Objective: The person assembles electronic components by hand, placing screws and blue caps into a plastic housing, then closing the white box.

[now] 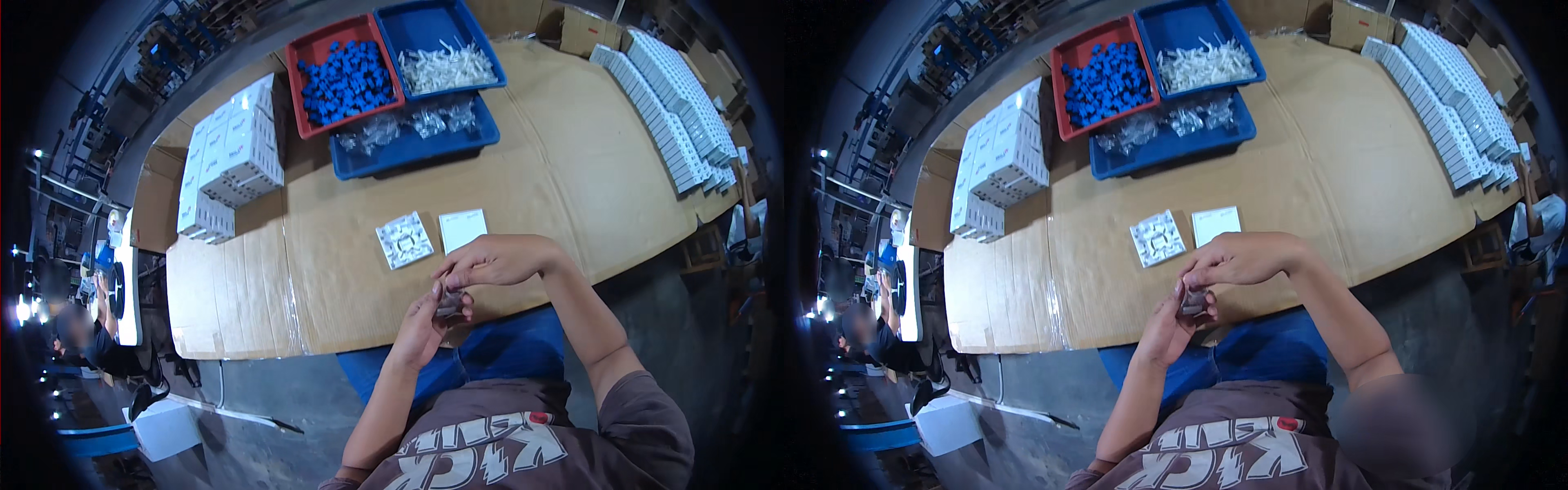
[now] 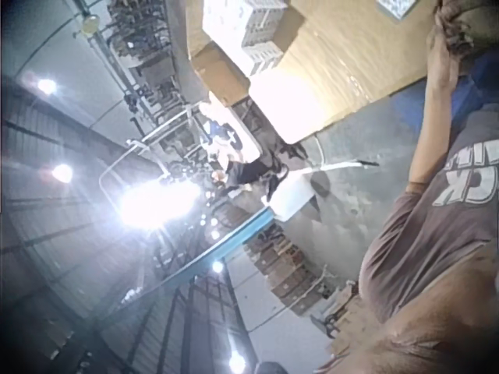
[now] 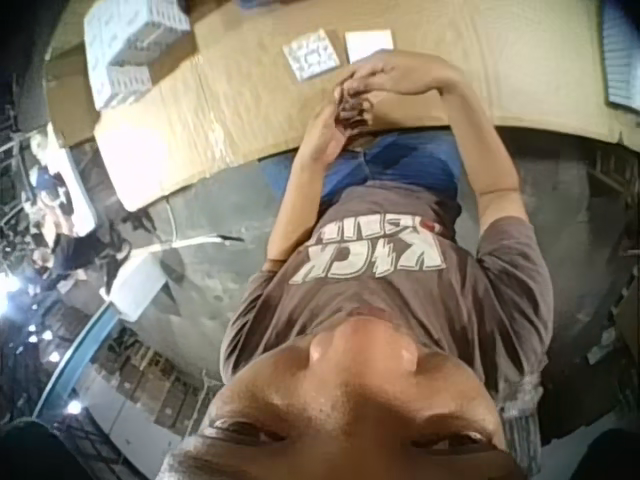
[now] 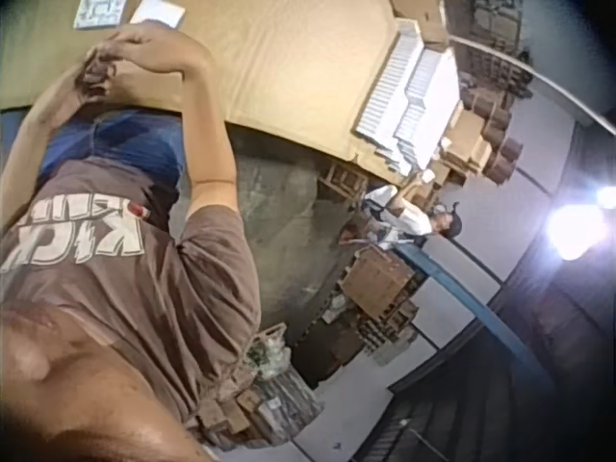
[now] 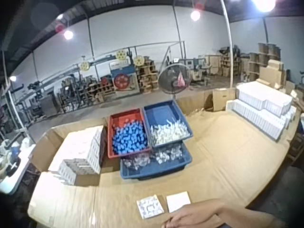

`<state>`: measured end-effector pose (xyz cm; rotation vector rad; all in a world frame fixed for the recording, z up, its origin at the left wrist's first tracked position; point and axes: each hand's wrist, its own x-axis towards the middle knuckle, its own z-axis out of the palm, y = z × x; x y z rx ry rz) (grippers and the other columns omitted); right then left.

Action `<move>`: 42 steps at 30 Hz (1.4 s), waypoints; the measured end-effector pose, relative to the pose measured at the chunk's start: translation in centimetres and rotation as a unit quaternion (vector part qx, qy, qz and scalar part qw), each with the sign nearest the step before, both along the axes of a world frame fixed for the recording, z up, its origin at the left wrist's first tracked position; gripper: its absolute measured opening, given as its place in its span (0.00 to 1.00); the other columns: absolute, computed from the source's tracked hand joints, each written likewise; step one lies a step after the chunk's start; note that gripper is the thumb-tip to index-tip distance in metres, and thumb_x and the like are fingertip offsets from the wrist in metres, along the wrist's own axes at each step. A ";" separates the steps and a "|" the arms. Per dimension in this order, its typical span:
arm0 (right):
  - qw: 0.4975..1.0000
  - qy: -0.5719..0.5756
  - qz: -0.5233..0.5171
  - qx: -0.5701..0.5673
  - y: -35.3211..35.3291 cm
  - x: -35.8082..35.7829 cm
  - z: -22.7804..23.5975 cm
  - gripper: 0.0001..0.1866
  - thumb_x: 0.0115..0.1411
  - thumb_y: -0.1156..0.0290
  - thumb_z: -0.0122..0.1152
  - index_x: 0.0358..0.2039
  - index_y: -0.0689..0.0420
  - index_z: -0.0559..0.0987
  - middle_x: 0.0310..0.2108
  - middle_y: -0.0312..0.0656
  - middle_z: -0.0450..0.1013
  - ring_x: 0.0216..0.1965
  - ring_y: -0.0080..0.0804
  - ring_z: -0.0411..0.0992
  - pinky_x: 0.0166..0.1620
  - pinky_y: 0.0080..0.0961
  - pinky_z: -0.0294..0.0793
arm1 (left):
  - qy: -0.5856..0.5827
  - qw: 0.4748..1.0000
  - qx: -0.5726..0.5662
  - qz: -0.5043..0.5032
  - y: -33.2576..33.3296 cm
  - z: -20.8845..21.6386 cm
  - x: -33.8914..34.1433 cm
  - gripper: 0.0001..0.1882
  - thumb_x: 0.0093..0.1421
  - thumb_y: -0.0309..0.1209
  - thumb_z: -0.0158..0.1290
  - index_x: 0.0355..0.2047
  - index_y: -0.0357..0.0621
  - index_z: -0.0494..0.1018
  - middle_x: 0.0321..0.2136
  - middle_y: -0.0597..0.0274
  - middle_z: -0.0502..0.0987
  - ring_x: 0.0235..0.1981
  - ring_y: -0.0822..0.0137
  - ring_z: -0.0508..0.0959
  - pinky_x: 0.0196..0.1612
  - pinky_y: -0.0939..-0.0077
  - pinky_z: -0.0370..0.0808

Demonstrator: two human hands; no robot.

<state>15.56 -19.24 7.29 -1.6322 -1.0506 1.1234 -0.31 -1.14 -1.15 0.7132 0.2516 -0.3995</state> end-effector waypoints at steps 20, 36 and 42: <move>0.703 -0.564 -0.430 -0.057 4.3 28.4 -2.3 0.10 0.63 0.71 0.62 0.43 0.49 0.86 0.43 0.40 0.76 0.50 0.42 0.76 0.53 0.43 0.77 | -0.029 0.965 -0.212 -0.155 1.8 -5.2 1.4 0.30 0.76 0.45 0.45 0.68 0.34 0.63 0.51 0.56 0.76 0.51 0.61 0.79 0.60 0.64 0.77; 0.682 -0.305 -0.619 0.241 1.8 28.6 2.2 0.07 0.61 0.71 0.70 0.40 0.54 0.84 0.40 0.35 0.80 0.40 0.31 0.77 0.41 0.32 0.75 | -0.038 0.975 -0.103 -0.195 1.1 -4.1 1.9 0.33 0.72 0.48 0.52 0.66 0.34 0.67 0.53 0.53 0.78 0.51 0.60 0.79 0.63 0.61 0.73; 0.694 0.113 -0.464 0.539 -1.0 14.8 9.7 0.12 0.63 0.72 0.72 0.47 0.58 0.83 0.41 0.38 0.81 0.34 0.21 0.74 0.39 0.20 0.72 | -0.070 0.979 -0.115 -0.154 1.3 -4.9 0.5 0.34 0.70 0.46 0.55 0.66 0.31 0.66 0.52 0.51 0.79 0.50 0.58 0.80 0.61 0.62 0.75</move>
